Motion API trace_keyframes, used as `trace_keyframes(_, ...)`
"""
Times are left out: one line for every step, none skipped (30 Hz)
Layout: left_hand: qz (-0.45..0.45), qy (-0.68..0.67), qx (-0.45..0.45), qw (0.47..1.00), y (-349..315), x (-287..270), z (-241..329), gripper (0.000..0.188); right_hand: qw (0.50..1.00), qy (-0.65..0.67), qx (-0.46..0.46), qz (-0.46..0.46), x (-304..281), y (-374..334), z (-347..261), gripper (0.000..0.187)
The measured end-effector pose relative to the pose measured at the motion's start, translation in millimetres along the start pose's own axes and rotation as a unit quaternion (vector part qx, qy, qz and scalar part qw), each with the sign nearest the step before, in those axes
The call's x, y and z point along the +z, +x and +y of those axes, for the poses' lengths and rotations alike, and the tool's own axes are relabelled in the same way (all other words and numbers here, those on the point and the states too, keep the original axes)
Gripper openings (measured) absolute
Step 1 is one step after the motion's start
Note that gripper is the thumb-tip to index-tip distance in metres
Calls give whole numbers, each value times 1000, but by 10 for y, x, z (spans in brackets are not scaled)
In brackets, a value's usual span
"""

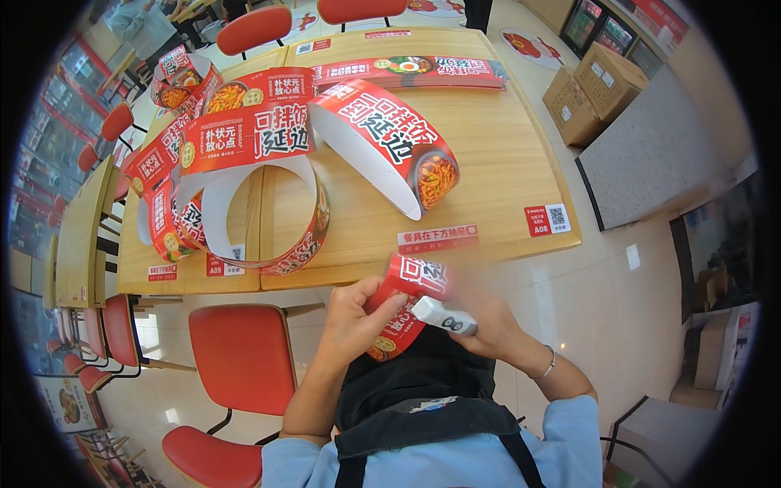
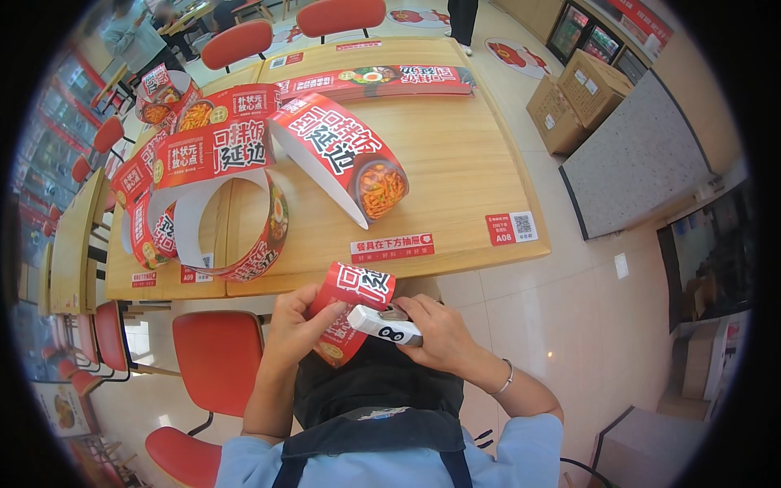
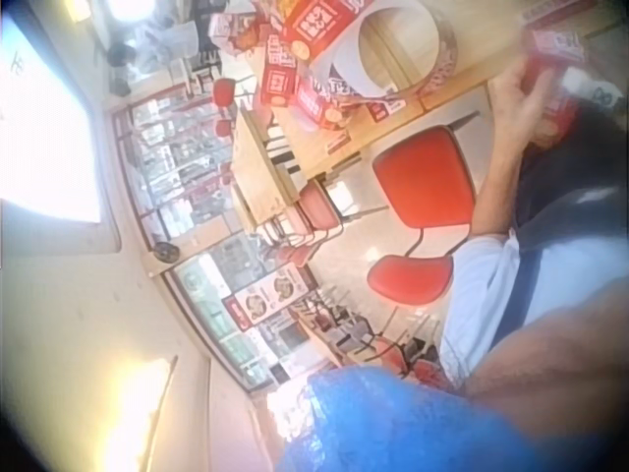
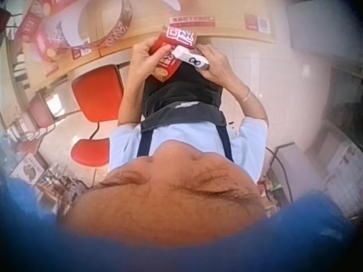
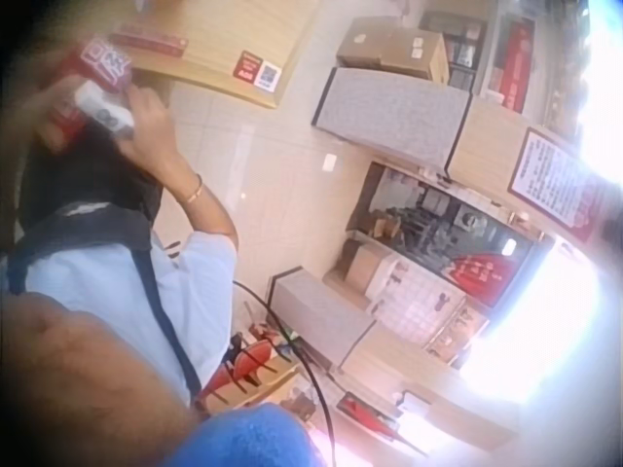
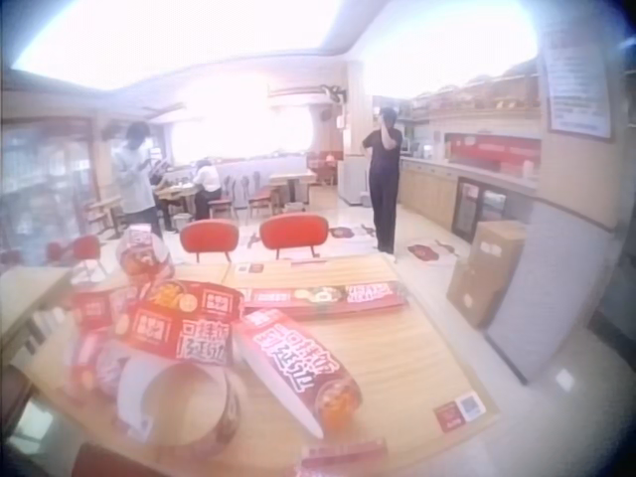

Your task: The person assembles paper cups by wrapping printed red paper bands around white cup bodies and securing them with a handheld stapler. The person handles multiple cups one at a time, aligns the bands, and staples them in place on a wooden table.

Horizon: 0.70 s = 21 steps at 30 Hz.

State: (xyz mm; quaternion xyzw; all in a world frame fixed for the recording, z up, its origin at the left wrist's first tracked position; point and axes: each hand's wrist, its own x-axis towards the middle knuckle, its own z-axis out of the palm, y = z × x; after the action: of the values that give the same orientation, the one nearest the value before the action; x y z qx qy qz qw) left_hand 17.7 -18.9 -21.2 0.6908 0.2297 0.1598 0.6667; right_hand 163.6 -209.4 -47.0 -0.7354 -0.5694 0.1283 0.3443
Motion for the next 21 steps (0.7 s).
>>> trace_keyframes(-1,5,8,1000,-2,-3,9,15,1000,3,1,2,9,-2,6,60)
trace_keyframes(-2,8,14,1000,-4,-5,24,15,1000,7,2,4,13,-2,7,59)
trace_keyframes(-2,12,20,1000,-5,-5,41,16,1000,11,3,4,16,0,6,59)
trace_keyframes(-3,16,26,1000,-6,-6,55,16,1000,16,4,4,20,4,3,59)
trace_keyframes(-4,21,25,999,-8,-11,64,16,1000,20,4,5,24,8,-1,59)
trace_keyframes(-5,25,24,999,-10,-22,71,16,1000,20,3,8,27,17,-7,59)
trace_keyframes(-6,30,23,999,-11,-28,79,16,1000,20,3,12,30,27,-13,59)
trace_keyframes(-5,35,21,999,-13,-27,91,16,1000,20,2,15,32,34,-16,59)
trace_keyframes(-4,40,18,999,-16,-25,104,16,1000,17,-3,20,37,39,-13,59)
trace_keyframes(-3,45,15,999,-19,-25,120,17,1000,15,-8,25,43,44,-7,59)
trace_keyframes(-8,46,13,999,-23,-26,142,17,999,12,-13,30,46,48,-3,59)
trace_keyframes(-12,46,11,999,-29,-27,168,18,999,10,-15,30,43,51,-4,59)
trace_keyframes(-17,47,9,999,-31,-27,180,19,999,9,-18,31,39,54,-7,60)
trace_keyframes(-16,41,15,999,-31,-23,179,20,999,7,-20,31,36,55,-8,60)
trace_keyframes(-15,36,20,999,-33,-17,175,21,999,7,-19,33,38,56,-8,60)
trace_keyframes(-14,31,26,999,-33,-11,173,22,999,7,-19,34,40,57,-8,60)
trace_keyframes(-11,31,32,999,-31,-4,172,21,999,7,-19,35,42,58,-7,60)
trace_keyframes(-10,30,37,999,-28,5,173,21,999,8,-21,37,42,59,-7,60)
trace_keyframes(-8,30,43,999,-26,10,174,21,999,9,-22,39,43,61,-6,59)
trace_keyframes(-9,29,40,999,-25,10,171,20,999,10,-23,40,43,63,-5,59)
trace_keyframes(-10,27,37,999,-22,11,163,20,999,11,-21,37,40,65,-3,59)
